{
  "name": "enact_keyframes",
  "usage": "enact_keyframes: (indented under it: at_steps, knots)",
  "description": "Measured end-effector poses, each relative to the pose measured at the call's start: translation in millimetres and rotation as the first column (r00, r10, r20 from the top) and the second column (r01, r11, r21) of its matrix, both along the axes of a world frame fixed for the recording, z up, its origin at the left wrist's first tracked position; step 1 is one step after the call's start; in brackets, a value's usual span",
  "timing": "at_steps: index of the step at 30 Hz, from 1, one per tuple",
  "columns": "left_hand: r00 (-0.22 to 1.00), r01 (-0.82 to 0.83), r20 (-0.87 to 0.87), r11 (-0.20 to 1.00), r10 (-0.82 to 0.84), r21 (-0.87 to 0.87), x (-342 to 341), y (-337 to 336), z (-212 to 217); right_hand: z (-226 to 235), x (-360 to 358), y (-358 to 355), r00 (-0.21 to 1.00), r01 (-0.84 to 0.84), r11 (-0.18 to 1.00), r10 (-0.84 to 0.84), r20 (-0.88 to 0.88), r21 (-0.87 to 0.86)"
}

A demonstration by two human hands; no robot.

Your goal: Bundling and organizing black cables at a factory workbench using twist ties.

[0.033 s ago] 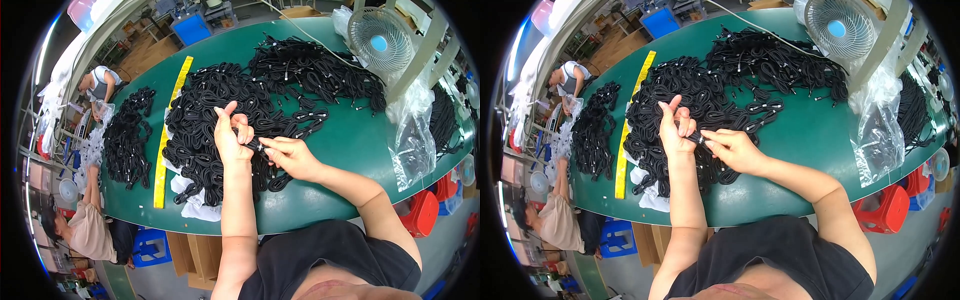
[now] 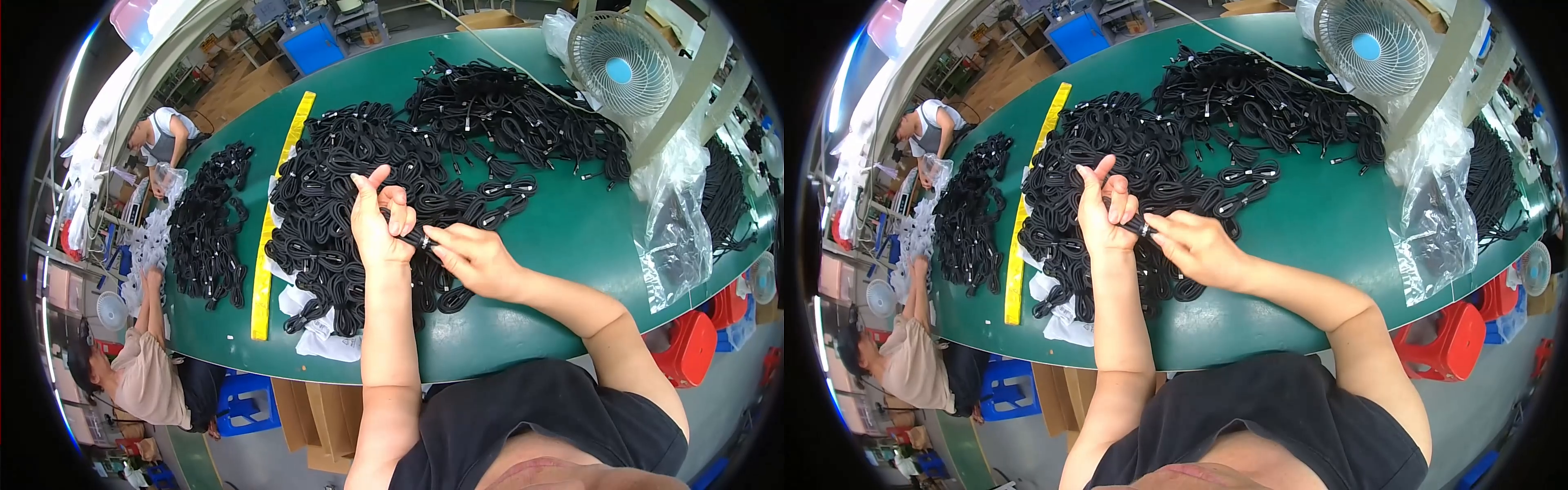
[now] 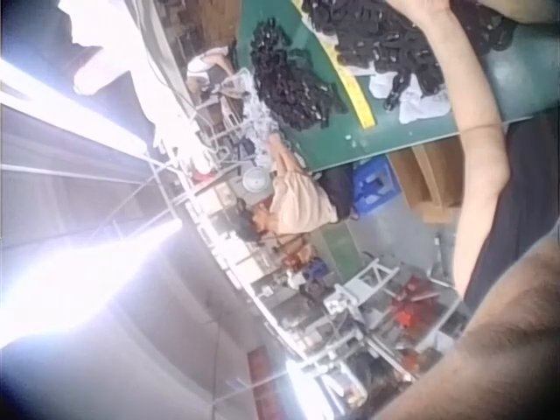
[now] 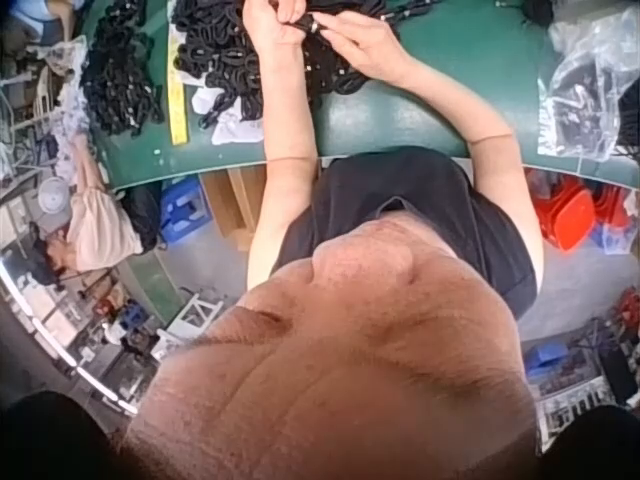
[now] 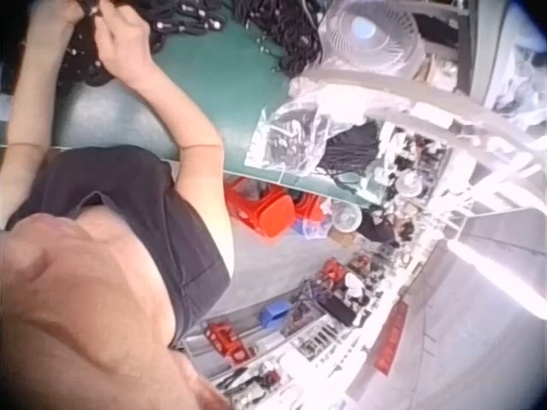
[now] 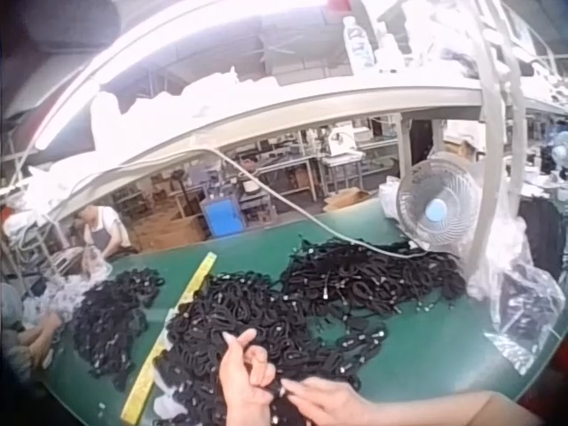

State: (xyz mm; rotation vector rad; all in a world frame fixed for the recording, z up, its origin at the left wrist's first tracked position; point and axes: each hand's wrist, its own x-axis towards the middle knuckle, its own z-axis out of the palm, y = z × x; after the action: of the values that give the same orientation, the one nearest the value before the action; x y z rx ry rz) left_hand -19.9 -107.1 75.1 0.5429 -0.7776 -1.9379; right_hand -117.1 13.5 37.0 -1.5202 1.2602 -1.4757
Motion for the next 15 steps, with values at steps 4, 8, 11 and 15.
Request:
enact_keyframes:
  at_steps: [4,8,11,15]
  knots:
    - [0.996,0.023,-0.084,0.994,-0.032,-0.109,-0.2,2.6,-2.0,-2.2,3.4,-1.2,0.812,0.165,0.831,-0.42,-0.405,-0.532]
    - [0.982,0.02,-0.188,0.998,-0.029,-0.051,-8.3,-1.1,-10.0,17.1,-11.8,2.7,0.84,0.294,0.852,-0.446,-0.308,-0.433]
    - [0.95,0.244,-0.168,0.962,-0.262,-0.121,-19.2,14.0,-9.8,16.5,-23.5,-3.4,0.72,0.453,0.709,-0.648,-0.247,-0.54]
    - [0.94,0.331,-0.012,0.923,-0.34,-0.196,-29.5,37.7,-7.0,27.1,-29.3,-1.8,0.626,0.286,0.702,-0.653,-0.428,-0.653]
